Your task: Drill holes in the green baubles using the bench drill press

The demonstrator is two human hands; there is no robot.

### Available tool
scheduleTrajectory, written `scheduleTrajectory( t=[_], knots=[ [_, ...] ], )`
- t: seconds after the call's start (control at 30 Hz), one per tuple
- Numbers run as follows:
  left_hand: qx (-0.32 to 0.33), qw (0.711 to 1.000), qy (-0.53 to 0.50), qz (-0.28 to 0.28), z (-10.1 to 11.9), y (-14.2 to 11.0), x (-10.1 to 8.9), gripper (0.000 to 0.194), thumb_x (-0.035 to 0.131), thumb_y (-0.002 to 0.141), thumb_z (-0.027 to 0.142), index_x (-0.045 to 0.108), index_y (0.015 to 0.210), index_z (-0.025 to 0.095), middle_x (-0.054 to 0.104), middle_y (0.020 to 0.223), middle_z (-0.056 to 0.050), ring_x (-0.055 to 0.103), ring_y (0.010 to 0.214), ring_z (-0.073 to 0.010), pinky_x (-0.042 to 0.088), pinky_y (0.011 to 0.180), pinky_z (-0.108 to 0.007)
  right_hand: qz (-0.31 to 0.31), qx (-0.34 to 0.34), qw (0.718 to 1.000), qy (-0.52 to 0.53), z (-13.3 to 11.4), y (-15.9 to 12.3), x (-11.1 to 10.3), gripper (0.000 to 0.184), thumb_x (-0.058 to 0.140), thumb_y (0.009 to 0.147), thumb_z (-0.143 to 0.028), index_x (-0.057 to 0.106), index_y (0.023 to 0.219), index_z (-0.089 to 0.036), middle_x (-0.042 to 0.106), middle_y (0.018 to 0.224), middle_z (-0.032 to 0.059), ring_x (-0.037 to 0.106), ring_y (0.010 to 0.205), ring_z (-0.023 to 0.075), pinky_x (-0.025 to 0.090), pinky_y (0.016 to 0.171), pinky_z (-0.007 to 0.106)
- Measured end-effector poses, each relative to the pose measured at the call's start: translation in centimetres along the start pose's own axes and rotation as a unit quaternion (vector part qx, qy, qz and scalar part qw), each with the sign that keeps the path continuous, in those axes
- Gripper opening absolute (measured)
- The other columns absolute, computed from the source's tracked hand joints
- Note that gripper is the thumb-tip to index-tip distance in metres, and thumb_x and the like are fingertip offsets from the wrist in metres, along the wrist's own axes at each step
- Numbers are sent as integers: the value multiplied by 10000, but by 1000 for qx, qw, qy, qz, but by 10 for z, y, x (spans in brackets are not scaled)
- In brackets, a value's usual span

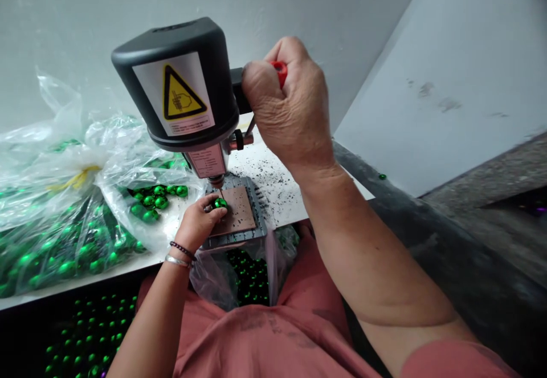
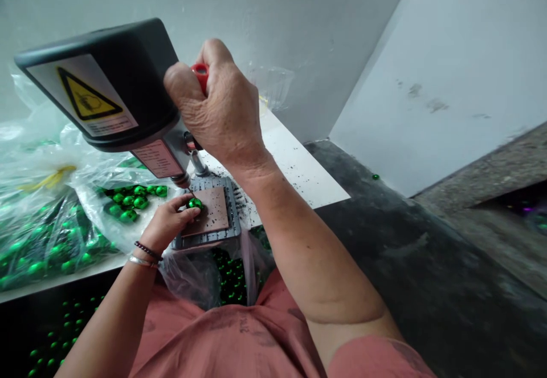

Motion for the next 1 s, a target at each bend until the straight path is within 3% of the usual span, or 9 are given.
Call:
scheduleTrajectory(
  t=[0.2, 0.47, 0.77, 1.0],
  knots=[
    [70, 991, 109, 21, 21, 4, 1, 466, 671, 611, 291, 666, 1065, 184, 645, 728, -10, 576, 708, -154, 455, 708, -264, -1, 0, 1000, 1, 1, 1, 1, 296, 427, 780, -436, 322, 651, -190, 297, 567, -56, 228, 546, 47, 242, 513, 190],
    [67, 996, 54, -7, 17, 9, 10, 468, 681, 605, 286, 664, 1060, 178, 665, 738, 4, 595, 767, -160, 458, 774, -271, -5, 0, 1000, 16, -1, -5, 0, 273, 450, 788, -414, 336, 663, -200, 316, 574, -48, 279, 528, 51, 279, 509, 205],
    [114, 991, 75, -9, 17, 9, 13, 415, 649, 643, 281, 658, 1047, 190, 682, 927, -9, 601, 826, -157, 458, 765, -260, 47, -43, 997, -41, -4, -51, -16, 150, 479, 786, -300, 400, 703, -202, 346, 578, -65, 299, 502, 21, 338, 510, 180],
    [142, 985, 96, -11, 20, 8, 14, 372, 622, 674, 274, 659, 1037, 203, 681, 938, 3, 602, 850, -161, 445, 788, -264, 75, -78, 992, -70, 2, -79, -17, 104, 490, 790, -250, 419, 729, -205, 379, 578, -63, 337, 503, 21, 363, 519, 187]
  ],
)
Point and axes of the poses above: each hand's wrist, its own y-axis towards the middle knuckle, its own x-axis out of the palm, z = x × y, the point moved 9 cm from there along y, towards the middle knuckle
